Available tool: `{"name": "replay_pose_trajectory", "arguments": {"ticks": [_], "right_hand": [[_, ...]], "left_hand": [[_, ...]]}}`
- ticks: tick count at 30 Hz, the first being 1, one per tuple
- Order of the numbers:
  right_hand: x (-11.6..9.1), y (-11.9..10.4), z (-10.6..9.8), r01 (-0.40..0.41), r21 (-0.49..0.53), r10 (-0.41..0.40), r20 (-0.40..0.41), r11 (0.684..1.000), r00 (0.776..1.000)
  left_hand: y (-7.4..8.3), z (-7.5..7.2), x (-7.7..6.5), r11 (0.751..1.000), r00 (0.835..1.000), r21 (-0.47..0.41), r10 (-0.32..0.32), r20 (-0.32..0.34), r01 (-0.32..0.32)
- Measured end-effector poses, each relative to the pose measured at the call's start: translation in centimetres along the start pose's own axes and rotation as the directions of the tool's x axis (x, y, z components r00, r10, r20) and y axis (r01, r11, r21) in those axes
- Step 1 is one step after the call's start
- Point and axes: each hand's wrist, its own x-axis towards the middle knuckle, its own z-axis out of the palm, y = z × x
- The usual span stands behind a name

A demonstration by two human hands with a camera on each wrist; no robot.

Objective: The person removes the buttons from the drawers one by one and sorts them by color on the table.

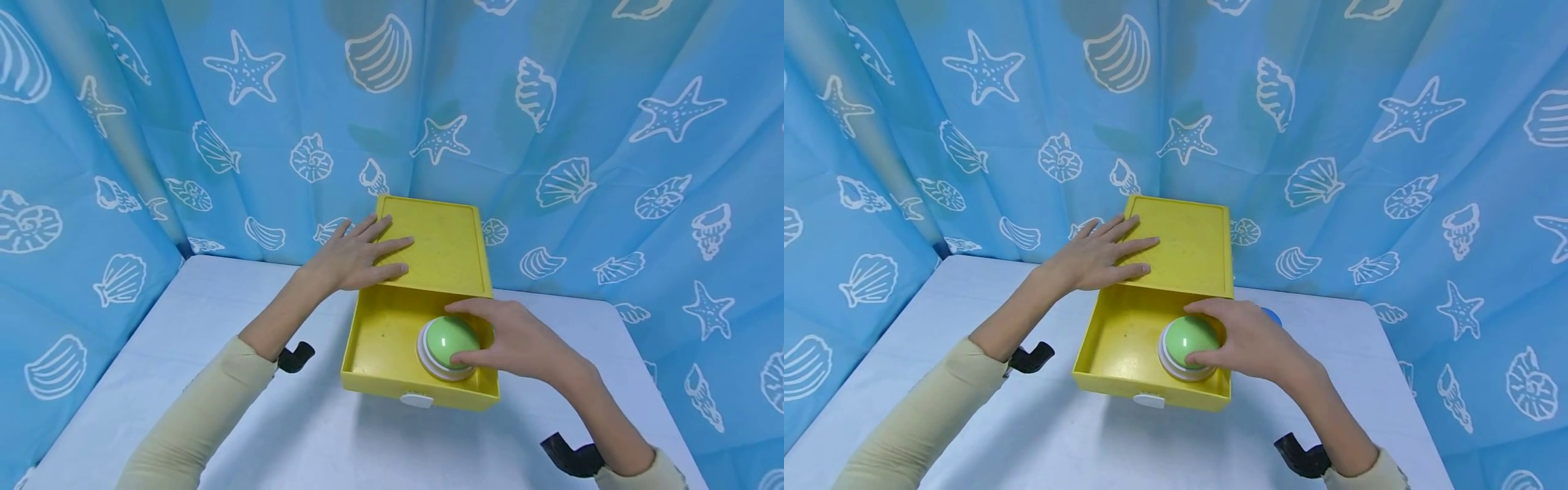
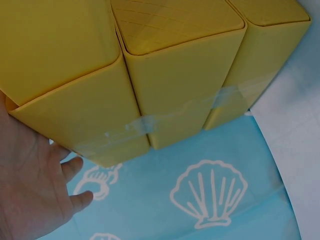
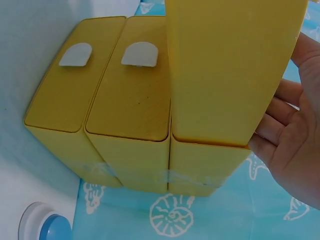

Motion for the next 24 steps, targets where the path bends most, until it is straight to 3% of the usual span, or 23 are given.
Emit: {"name": "replay_pose_trajectory", "arguments": {"ticks": [17, 24], "right_hand": [[-0.18, -0.65, 0.33, -0.006, -0.170, 0.012, 0.031, 0.985, 0.999], [-0.04, -0.66, 0.35, -0.002, -0.168, 0.010, 0.052, 0.986, 0.999]], "left_hand": [[0.24, -0.18, 0.05, 1.000, 1.000, 0.008, 0.000, 0.007, 0.000], [0.14, -0.13, 0.00, 1.000, 1.000, 0.004, 0.000, 0.011, 0.000]]}}
